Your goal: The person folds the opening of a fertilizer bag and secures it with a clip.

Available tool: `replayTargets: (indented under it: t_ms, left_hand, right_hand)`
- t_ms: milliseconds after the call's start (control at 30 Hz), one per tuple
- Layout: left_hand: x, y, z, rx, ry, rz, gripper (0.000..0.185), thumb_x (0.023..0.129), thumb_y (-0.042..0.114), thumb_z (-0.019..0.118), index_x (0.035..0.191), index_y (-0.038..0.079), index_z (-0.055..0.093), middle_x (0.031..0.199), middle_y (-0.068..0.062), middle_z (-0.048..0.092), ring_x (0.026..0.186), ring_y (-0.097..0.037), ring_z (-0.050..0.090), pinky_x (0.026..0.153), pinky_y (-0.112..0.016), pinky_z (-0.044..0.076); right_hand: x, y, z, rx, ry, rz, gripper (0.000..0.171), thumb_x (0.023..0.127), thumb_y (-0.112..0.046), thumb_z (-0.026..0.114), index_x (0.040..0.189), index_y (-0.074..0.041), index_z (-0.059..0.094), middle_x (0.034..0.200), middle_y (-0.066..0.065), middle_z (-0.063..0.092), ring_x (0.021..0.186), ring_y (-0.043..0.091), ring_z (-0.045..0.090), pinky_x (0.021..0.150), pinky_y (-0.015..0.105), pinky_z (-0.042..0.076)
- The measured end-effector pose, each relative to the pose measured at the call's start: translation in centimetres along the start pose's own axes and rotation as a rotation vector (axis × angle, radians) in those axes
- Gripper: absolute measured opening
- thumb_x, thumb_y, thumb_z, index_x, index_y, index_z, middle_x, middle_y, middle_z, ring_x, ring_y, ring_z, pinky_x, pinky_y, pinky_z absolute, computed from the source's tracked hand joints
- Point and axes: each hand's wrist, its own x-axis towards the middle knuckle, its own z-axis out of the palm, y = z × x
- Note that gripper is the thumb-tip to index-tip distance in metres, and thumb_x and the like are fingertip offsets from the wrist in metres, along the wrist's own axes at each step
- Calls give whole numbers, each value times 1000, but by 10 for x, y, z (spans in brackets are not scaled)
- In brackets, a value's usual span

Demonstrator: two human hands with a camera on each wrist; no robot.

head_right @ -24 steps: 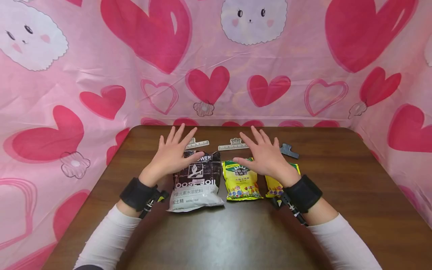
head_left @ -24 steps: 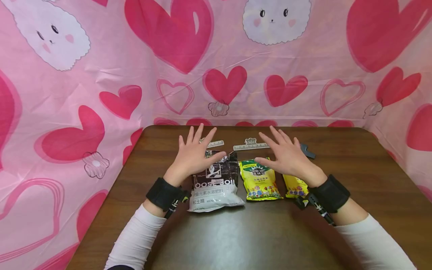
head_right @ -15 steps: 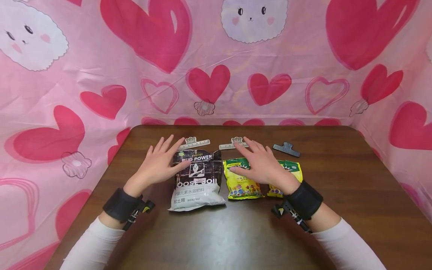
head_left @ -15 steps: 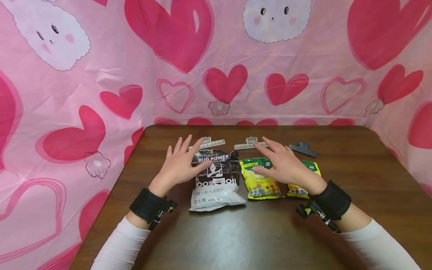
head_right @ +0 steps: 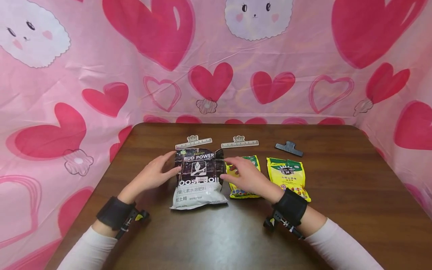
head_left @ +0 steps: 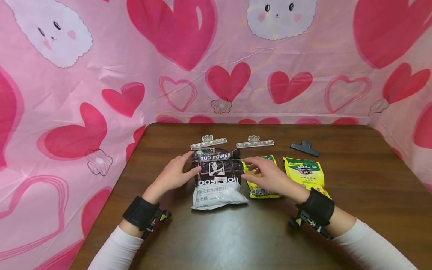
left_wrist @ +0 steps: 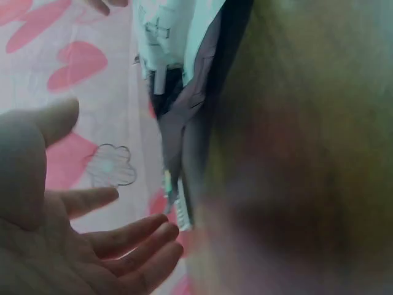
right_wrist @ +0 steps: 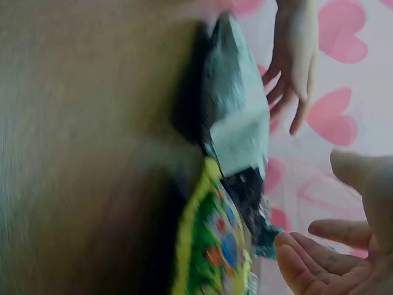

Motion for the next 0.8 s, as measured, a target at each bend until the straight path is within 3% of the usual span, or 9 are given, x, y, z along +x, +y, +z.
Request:
replayTargets:
  t_ms: [233, 467, 667, 800]
  left_hand:
    - [9, -12, 11, -127, 3, -89, 70, 95, 40, 63, 149, 4, 38, 126, -21, 64, 111, -33, 66, 90, -47, 55]
    - [17, -17, 18, -258, 39, -189, 65, 95, 33, 65, 144, -3, 42, 118, -21, 70, 92, -25, 69, 77, -36, 55]
    - [24, -18, 20, -457, -2, -292, 56, 97, 31, 63, 139, -5, 49, 119, -23, 69, 94, -26, 74, 86, -40, 57]
    - [29, -18, 22, -573, -15, -334, 53, 98, 29, 62, 136, -6, 51, 122, -25, 67, 99, -29, 73, 91, -42, 56]
  right_hand:
    - [11, -2, 18, 17, -17, 96, 48, 91, -33, 71, 128, -3, 62, 106, 8, 73, 89, 17, 69, 80, 35, 58]
    - [23, -2, 18, 31, -27, 211, 46, 91, -35, 70, 122, -1, 66, 104, 12, 75, 86, 19, 71, 74, 34, 58]
    - [31, 0, 18, 207, -83, 332, 49, 92, -31, 70, 125, 3, 61, 99, 15, 76, 72, 18, 73, 67, 31, 59]
    - [34, 2, 20, 298, -94, 361, 47, 92, -26, 70, 126, 4, 56, 101, 17, 75, 72, 19, 74, 65, 32, 60]
